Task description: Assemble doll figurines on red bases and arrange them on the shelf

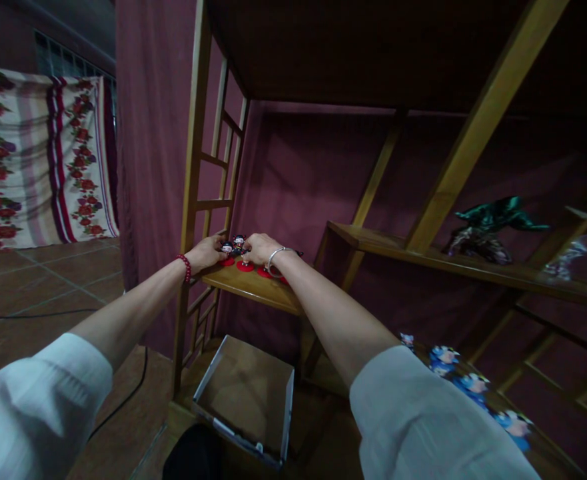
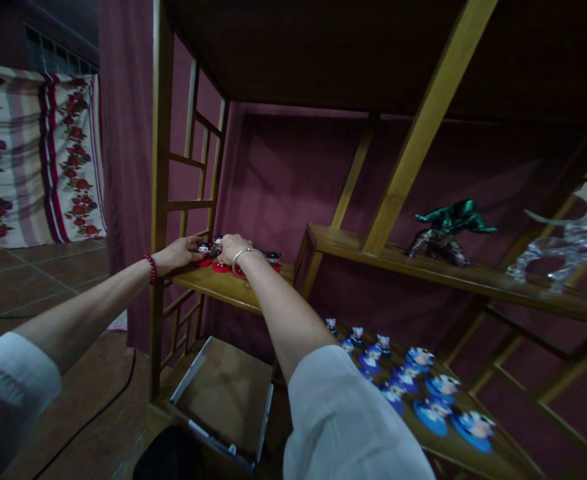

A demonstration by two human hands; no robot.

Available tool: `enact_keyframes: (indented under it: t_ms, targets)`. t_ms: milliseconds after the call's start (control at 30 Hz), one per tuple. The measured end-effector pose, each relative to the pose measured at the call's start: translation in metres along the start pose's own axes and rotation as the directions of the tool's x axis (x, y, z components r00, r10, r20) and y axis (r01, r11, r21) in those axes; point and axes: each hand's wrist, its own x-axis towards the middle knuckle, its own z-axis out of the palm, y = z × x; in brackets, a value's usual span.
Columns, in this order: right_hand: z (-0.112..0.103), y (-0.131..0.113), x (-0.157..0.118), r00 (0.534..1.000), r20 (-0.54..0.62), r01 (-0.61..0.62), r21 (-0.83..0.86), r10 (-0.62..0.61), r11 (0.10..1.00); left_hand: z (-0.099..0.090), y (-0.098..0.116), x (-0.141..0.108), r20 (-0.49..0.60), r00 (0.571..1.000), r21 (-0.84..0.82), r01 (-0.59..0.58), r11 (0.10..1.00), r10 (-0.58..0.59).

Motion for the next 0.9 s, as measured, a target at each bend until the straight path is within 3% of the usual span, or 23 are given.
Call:
enact_keyframes:
  t_ms: [300, 700, 900]
  targets:
    - [-0.004, -0.002, -0.007, 1.000, 0.018, -0.001, -0.002, 0.001, 1.000, 0.000, -0.005, 0.000, -0.009, 0.999, 0.038, -0.031, 0.999, 0.031]
    - [-0.003, 0.006, -0.001, 0.998, 0.024, 0.060, 0.026, -0.060, 0.998, -0.002, -0.017, 0.004, -0.066, 0.985, 0.230, -0.139, 0.963, 0.158]
    - [-0.018, 0.013, -0.008, 0.997, 0.080, 0.030, -0.122, -0.020, 0.992, -0.002, -0.017, 0.003, -0.086, 0.977, 0.291, -0.163, 0.943, 0.195]
